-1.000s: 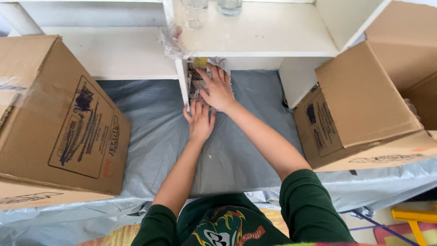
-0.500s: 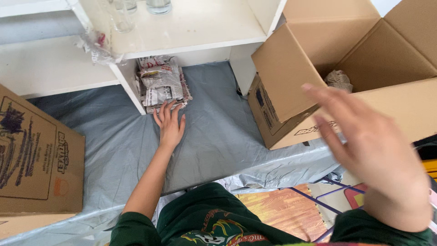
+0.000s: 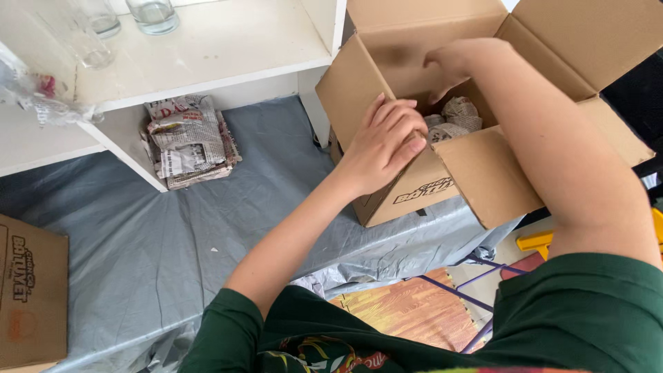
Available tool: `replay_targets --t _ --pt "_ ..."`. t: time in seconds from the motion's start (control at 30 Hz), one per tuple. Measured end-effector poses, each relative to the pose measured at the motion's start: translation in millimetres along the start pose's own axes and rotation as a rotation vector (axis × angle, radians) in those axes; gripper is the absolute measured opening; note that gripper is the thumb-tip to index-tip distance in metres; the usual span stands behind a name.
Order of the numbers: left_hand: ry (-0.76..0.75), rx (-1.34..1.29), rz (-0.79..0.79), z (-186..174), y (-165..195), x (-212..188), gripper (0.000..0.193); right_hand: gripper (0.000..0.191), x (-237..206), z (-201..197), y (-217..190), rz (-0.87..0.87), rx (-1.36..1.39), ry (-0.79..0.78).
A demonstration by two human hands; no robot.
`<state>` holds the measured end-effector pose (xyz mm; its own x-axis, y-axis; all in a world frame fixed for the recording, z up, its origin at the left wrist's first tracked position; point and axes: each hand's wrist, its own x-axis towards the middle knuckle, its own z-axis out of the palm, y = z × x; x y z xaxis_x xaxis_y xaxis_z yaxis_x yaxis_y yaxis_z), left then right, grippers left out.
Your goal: The person wraps ceramic plates, bowls and drinking glasses in sheets of newspaper, crumples paper into padding, and places the wrapped items into a cardboard box, occasionally setting wrapped pieces on a nearby shelf.
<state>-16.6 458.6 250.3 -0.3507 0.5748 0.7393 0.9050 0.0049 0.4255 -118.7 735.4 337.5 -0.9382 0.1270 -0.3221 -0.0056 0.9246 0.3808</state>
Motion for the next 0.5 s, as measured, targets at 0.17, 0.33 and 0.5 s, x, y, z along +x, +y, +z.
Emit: replay_targets --t 0.17,0.33,0.5 --pt "0.179 -0.034 0.101 19 -9 1 0.038 0.108 61 33 -40 -0.341 0.175 -0.123" --pt "0.299 -0.091 0.109 37 -23 -1 0.038 0.102 85 61 -68 -0.466 0.249 -0.212" --pt "0.314 -0.087 0.114 44 -31 -1 0.036 0.095 96 74 -69 -0.482 0.285 -0.219"
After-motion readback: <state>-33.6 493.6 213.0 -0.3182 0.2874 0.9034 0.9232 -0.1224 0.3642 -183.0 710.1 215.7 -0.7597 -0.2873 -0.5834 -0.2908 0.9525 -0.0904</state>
